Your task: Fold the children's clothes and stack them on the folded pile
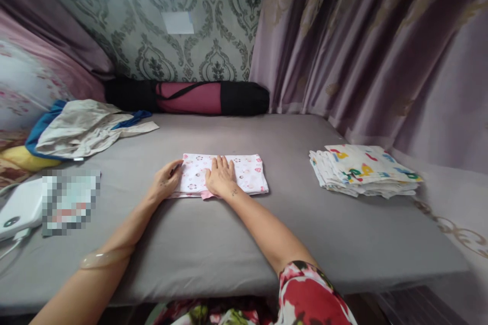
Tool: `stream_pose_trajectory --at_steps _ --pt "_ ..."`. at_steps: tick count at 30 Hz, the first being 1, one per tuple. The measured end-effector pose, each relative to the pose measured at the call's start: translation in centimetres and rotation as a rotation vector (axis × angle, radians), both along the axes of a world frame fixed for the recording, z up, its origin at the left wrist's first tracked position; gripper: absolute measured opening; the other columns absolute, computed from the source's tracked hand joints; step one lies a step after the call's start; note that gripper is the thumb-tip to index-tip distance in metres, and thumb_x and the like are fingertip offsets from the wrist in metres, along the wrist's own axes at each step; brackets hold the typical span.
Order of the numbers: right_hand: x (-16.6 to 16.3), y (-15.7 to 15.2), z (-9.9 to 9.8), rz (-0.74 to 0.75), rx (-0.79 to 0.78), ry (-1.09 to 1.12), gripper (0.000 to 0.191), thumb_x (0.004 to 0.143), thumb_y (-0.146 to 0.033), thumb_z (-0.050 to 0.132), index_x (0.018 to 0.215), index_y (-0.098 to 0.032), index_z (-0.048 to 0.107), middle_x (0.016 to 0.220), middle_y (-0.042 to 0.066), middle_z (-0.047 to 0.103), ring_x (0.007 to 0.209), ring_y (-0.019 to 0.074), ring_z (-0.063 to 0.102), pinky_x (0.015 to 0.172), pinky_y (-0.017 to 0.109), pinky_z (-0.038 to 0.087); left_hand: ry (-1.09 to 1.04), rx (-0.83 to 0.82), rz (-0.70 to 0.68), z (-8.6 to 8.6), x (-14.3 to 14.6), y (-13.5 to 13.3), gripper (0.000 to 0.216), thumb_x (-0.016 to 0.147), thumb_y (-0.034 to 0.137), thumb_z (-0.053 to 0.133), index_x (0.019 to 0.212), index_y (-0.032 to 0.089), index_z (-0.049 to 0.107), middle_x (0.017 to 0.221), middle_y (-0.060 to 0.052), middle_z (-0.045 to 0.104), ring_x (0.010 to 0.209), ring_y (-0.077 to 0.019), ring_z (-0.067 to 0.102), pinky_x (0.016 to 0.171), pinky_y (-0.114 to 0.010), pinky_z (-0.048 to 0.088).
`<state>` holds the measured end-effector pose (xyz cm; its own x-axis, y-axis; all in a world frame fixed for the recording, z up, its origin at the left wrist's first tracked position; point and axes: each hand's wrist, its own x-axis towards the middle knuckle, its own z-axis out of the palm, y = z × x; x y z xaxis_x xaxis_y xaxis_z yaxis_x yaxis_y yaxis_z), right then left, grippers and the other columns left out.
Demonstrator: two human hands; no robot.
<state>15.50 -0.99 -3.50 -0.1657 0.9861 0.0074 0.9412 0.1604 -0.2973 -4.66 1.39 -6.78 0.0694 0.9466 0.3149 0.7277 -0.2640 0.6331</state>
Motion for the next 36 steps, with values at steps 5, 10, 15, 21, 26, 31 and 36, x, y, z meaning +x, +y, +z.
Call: stream_pose_trajectory --at_steps 5,10,15,21,26,31,36 --pt "-2.1 0.6 0.7 0.015 0.024 0.019 0.060 0.097 -0.034 0.026 0.148 -0.002 0.029 0.157 0.017 0.022 0.145 0.0262 0.017 0.117 0.045 0.008 -0.024 0.020 0.026 -0.2 0.0 0.1 0.037 0.085 0.027 0.040 0.112 0.020 0.065 0.107 -0.006 0.072 0.097 -0.0195 0.065 0.090 -0.032 0.051" --pt "-3.5 0.7 -0.4 0.029 0.043 0.056 0.061 0.098 -0.035 0.022 0.146 -0.001 0.031 0.155 0.017 0.027 0.145 0.0250 0.019 0.117 0.045 0.007 -0.035 0.018 0.021 -0.3 0.1 0.1 0.037 0.085 0.026 0.039 0.112 0.018 0.065 0.110 -0.007 0.071 0.098 -0.0198 0.065 0.091 -0.032 0.051" --pt "-3.3 0.8 -0.1 0.034 0.020 0.053 0.061 0.097 -0.035 0.021 0.146 0.000 0.031 0.155 0.018 0.028 0.145 0.0266 0.019 0.117 0.046 0.007 -0.050 -0.004 0.034 0.0 0.1 0.1 0.038 0.085 0.022 0.037 0.111 0.018 0.064 0.113 -0.007 0.070 0.103 -0.0194 0.064 0.095 -0.032 0.049" --pt "-5.0 1.6 0.2 0.040 0.019 0.071 0.061 0.096 -0.033 0.023 0.147 0.000 0.030 0.156 0.018 0.025 0.145 0.0268 0.019 0.117 0.045 0.010 -0.105 -0.031 0.026 0.6 0.1 0.0 0.041 0.087 0.019 0.033 0.114 0.013 0.063 0.115 -0.010 0.069 0.107 -0.0208 0.063 0.097 -0.034 0.048" --pt "-6.0 1.8 -1.0 0.053 0.061 0.066 0.062 0.096 -0.035 0.025 0.147 0.000 0.031 0.155 0.018 0.027 0.144 0.0255 0.020 0.117 0.043 0.007 -0.139 -0.036 0.058 0.2 0.1 0.2 0.041 0.082 0.013 0.037 0.112 0.016 0.064 0.114 -0.008 0.069 0.106 -0.0209 0.064 0.098 -0.037 0.048" --pt "-6.7 1.9 -0.3 0.053 0.035 0.052 0.061 0.095 -0.032 0.029 0.145 0.001 0.033 0.154 0.019 0.029 0.143 0.0281 0.022 0.116 0.045 0.010 -0.156 -0.026 0.079 0.2 0.0 0.4 0.039 0.082 0.014 0.037 0.111 0.016 0.063 0.115 -0.009 0.068 0.109 -0.0207 0.062 0.100 -0.037 0.046" --pt "-8.9 1.7 0.0 0.150 0.060 0.030 0.059 0.097 -0.030 0.025 0.149 -0.002 0.026 0.157 0.016 0.023 0.145 0.0244 0.017 0.117 0.043 0.007 -0.177 -0.011 0.149 0.8 0.0 0.3 0.038 0.091 0.026 0.033 0.113 0.013 0.060 0.120 -0.014 0.065 0.114 -0.0226 0.059 0.103 -0.040 0.044"
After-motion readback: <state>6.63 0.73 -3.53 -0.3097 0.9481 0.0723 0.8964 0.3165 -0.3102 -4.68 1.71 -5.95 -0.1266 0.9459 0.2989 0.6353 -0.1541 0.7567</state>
